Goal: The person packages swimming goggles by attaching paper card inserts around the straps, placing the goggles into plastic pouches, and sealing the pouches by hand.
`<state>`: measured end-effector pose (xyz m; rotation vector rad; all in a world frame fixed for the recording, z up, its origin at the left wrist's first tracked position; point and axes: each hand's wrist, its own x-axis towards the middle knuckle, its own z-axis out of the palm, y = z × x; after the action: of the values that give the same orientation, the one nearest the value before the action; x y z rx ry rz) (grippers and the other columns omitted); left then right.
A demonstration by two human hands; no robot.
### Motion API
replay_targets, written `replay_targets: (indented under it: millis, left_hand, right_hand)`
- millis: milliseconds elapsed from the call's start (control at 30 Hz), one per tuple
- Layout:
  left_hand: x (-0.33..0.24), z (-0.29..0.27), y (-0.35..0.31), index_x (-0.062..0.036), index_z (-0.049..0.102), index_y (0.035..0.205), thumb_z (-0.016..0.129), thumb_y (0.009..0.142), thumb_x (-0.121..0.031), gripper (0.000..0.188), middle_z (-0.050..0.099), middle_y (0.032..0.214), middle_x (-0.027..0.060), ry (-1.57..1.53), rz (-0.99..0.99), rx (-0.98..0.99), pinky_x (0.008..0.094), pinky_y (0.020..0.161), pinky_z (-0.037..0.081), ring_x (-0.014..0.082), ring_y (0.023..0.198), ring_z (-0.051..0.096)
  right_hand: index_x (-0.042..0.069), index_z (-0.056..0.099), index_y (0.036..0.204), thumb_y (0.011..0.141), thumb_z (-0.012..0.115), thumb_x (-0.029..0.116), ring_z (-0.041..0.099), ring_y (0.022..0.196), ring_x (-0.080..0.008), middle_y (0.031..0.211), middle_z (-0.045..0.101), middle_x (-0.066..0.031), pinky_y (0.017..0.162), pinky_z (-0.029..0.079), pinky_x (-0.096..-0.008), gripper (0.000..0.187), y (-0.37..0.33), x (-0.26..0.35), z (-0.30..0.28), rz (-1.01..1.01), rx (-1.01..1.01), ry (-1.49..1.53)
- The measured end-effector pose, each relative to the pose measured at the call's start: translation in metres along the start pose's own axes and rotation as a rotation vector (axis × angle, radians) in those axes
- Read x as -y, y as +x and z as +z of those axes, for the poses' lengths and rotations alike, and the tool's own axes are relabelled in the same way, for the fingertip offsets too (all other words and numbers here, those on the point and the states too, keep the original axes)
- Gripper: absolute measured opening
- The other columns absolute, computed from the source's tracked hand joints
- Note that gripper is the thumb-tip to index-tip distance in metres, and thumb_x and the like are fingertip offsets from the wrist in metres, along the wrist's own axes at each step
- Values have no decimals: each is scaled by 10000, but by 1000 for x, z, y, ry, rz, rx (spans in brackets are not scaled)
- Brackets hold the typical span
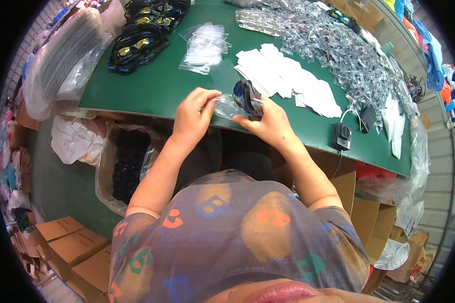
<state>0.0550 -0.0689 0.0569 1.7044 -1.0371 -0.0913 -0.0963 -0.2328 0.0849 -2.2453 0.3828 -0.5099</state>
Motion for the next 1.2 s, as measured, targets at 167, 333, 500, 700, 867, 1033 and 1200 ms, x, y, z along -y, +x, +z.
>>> replay_targets:
  millis: [167, 333, 500, 700, 867, 1033, 1200]
  left_hand:
    - [-8, -1, 9, -68, 721, 1053, 684, 907, -27, 156, 671, 948, 93, 286, 263, -83, 366, 718, 540, 298, 841, 673]
    - [-16, 1, 2, -54, 704, 1017, 701, 902, -42, 116, 701, 947, 105, 137, 202, -76, 359, 709, 540, 291, 837, 687]
    - [-28, 3, -5, -46, 695, 947, 730, 865, -44, 89, 678, 961, 101, 61, 228, -40, 360, 737, 539, 289, 880, 677]
    - [-35, 1, -11, -51, 672, 912, 728, 859, -58, 78, 665, 944, 81, 142, 311, -84, 400, 838, 481, 289, 915, 627]
    - [-37, 3, -17, -55, 639, 937, 677, 909, -56, 47, 674, 926, 96, 7, 238, -91, 407, 910, 460, 307, 919, 641]
    - [-37, -4, -16, -63, 607, 978, 673, 925, -64, 84, 655, 975, 98, -9, 271, -105, 418, 940, 449, 314, 947, 629]
    - [-36, -5, -10, -63, 611, 996, 684, 906, -52, 116, 644, 986, 103, 209, 498, -151, 439, 956, 443, 314, 968, 623]
  right_hand:
    - [-2, 566, 1198, 807, 827, 407, 685, 891, -407, 1005, 666, -194, 778, 549, -467, 623, -20, 25, -18, -215, 173, -294]
    - [-7, 560, 1106, 912, 731, 368, 690, 813, -368, 941, 641, -183, 712, 553, -458, 455, -22, 14, -12, -226, 320, -561]
    - [-13, 589, 1030, 953, 672, 419, 700, 810, -368, 913, 676, -208, 705, 557, -455, 447, -17, 4, 1, -237, 340, -597]
    - [32, 620, 1086, 1016, 569, 463, 647, 639, -259, 775, 636, -99, 584, 520, -361, 440, 3, -32, 26, 342, 498, 852]
    - [41, 567, 1191, 987, 603, 474, 631, 696, -220, 894, 601, -63, 583, 517, -353, 480, -14, -9, 56, 253, 460, 1834]
    - [52, 489, 1365, 887, 727, 167, 653, 882, -233, 1046, 633, -84, 790, 531, -335, 546, -9, -2, 37, 204, 288, 1055]
    - [37, 563, 1292, 858, 691, 157, 664, 1005, -331, 1095, 656, -184, 893, 520, -396, 468, -4, 21, 18, 16, 67, 282]
